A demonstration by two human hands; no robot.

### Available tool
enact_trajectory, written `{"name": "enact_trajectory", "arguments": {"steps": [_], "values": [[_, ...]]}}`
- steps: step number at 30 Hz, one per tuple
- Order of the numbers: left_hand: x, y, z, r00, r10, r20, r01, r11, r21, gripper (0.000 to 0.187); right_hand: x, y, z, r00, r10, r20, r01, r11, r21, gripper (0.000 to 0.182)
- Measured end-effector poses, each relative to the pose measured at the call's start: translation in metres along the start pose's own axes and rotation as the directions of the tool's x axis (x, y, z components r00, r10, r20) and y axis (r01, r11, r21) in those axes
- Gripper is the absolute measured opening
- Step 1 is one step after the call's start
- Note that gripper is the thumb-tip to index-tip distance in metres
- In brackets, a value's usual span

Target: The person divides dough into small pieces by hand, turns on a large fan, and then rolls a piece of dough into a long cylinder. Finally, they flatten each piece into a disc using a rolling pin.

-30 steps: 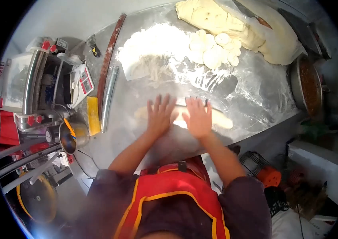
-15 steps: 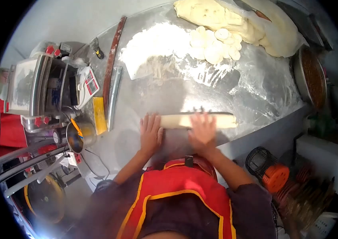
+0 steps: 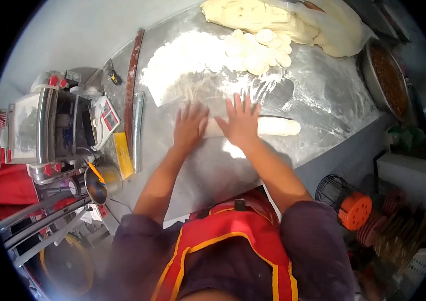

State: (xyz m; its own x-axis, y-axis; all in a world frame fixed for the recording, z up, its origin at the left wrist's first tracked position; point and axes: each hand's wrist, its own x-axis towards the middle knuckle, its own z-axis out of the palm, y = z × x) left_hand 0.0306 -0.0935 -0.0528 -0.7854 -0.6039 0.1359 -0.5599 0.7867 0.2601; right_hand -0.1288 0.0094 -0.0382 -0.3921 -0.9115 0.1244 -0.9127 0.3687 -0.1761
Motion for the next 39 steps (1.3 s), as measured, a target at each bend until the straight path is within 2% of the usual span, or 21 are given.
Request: {"name": "enact_trajectory", "arguments": {"steps": [1, 2, 3, 6, 9, 11, 14, 15, 17, 18, 21, 23, 24, 27, 29, 30, 32, 33, 35, 37, 39], "values": [[-0.019, 0.002, 0.000, 0.997, 0.061, 0.038, -0.058, 0.996, -0.072, 0.044, -0.019, 0.003, -0.010, 0.991, -0.014, 0.136, 0.009, 0.999, 0.035, 0.067], [-0.038, 0.010, -0.010, 0.997, 0.074, 0.011, -0.071, 0.981, -0.179, 0.040, -0.050, 0.011, -0.003, 0.985, -0.101, 0.139, 0.095, 0.994, 0.054, 0.069], [-0.057, 0.014, -0.015, 0.995, 0.071, 0.067, -0.052, 0.966, -0.255, 0.038, -0.070, 0.012, -0.022, 0.980, -0.180, 0.089, 0.166, 0.975, 0.145, 0.070], [-0.083, 0.025, -0.027, 0.987, 0.070, 0.145, -0.018, 0.942, -0.336, 0.044, -0.120, 0.016, -0.040, 0.969, -0.236, 0.078, 0.212, 0.947, 0.241, 0.070], [-0.011, 0.011, -0.002, 0.977, -0.206, -0.050, 0.166, 0.891, -0.424, 0.057, -0.126, 0.012, -0.045, 0.976, -0.209, 0.070, 0.183, 0.946, 0.268, 0.067], [0.033, -0.003, 0.017, 0.967, -0.249, -0.056, 0.231, 0.946, -0.228, 0.070, -0.120, 0.008, -0.045, 0.981, -0.181, 0.067, 0.157, 0.949, 0.272, 0.064], [0.064, 0.007, 0.046, 0.931, -0.365, -0.008, 0.364, 0.930, -0.053, 0.075, -0.115, 0.009, -0.046, 0.985, -0.139, 0.104, 0.106, 0.956, 0.274, 0.060], [0.063, 0.024, 0.048, 0.929, -0.363, 0.073, 0.367, 0.929, -0.040, 0.077, -0.115, 0.009, -0.047, 0.984, -0.128, 0.125, 0.089, 0.956, 0.279, 0.059], [0.039, 0.058, 0.033, 0.928, -0.178, 0.328, 0.211, 0.975, -0.066, 0.076, -0.117, 0.016, -0.049, 0.985, -0.124, 0.116, 0.073, 0.927, 0.369, 0.056], [0.029, 0.072, 0.021, 0.883, -0.063, 0.464, 0.123, 0.987, -0.101, 0.075, -0.120, 0.021, -0.050, 0.987, -0.117, 0.112, 0.061, 0.910, 0.411, 0.054], [0.031, 0.057, 0.018, 0.851, -0.043, 0.524, 0.121, 0.986, -0.115, 0.072, -0.126, 0.033, -0.055, 0.992, -0.080, 0.093, 0.024, 0.869, 0.495, 0.051], [0.060, 0.036, 0.042, 0.965, -0.113, 0.235, 0.153, 0.975, -0.159, 0.070, -0.127, 0.038, -0.059, 0.996, -0.049, 0.079, 0.001, 0.854, 0.520, 0.050], [0.078, 0.027, 0.052, 0.985, -0.153, 0.075, 0.165, 0.968, -0.187, 0.069, -0.126, 0.040, -0.062, 0.997, -0.038, 0.068, -0.004, 0.848, 0.530, 0.050], [0.114, 0.064, 0.078, 0.979, -0.097, 0.178, 0.121, 0.984, -0.132, 0.067, -0.119, 0.050, -0.066, 0.998, 0.062, -0.007, -0.047, 0.819, 0.571, 0.047], [0.099, 0.098, 0.070, 0.931, 0.150, 0.332, -0.092, 0.979, -0.185, 0.062, -0.117, 0.065, -0.063, 0.980, 0.194, -0.038, -0.128, 0.771, 0.624, 0.043], [0.080, 0.109, 0.067, 0.907, 0.293, 0.302, -0.217, 0.941, -0.261, 0.062, -0.114, 0.074, -0.060, 0.951, 0.308, -0.006, -0.232, 0.729, 0.644, 0.042], [0.032, 0.109, 0.055, 0.804, 0.454, 0.384, -0.332, 0.878, -0.344, 0.062, -0.098, 0.091, -0.065, 0.928, 0.372, -0.015, -0.281, 0.725, 0.629, 0.043], [0.015, 0.099, 0.029, 0.787, 0.469, 0.402, -0.268, 0.845, -0.462, 0.059, -0.089, 0.105, -0.058, 0.930, 0.367, -0.035, -0.284, 0.775, 0.564, 0.044], [-0.011, 0.062, 0.017, 0.807, 0.440, 0.393, -0.186, 0.822, -0.538, 0.050, -0.069, 0.131, -0.028, 0.933, 0.352, -0.067, -0.294, 0.858, 0.421, 0.047], [-0.015, 0.024, -0.020, 0.828, 0.342, 0.445, -0.112, 0.878, -0.466, 0.041, -0.034, 0.138, 0.004, 0.896, 0.442, 0.054, -0.439, 0.856, 0.274, 0.052], [-0.012, 0.006, -0.053, 0.910, 0.091, 0.406, 0.090, 0.910, -0.404, 0.032, -0.004, 0.101, 0.020, 0.896, 0.404, 0.183, -0.422, 0.903, 0.076, 0.057]]}}
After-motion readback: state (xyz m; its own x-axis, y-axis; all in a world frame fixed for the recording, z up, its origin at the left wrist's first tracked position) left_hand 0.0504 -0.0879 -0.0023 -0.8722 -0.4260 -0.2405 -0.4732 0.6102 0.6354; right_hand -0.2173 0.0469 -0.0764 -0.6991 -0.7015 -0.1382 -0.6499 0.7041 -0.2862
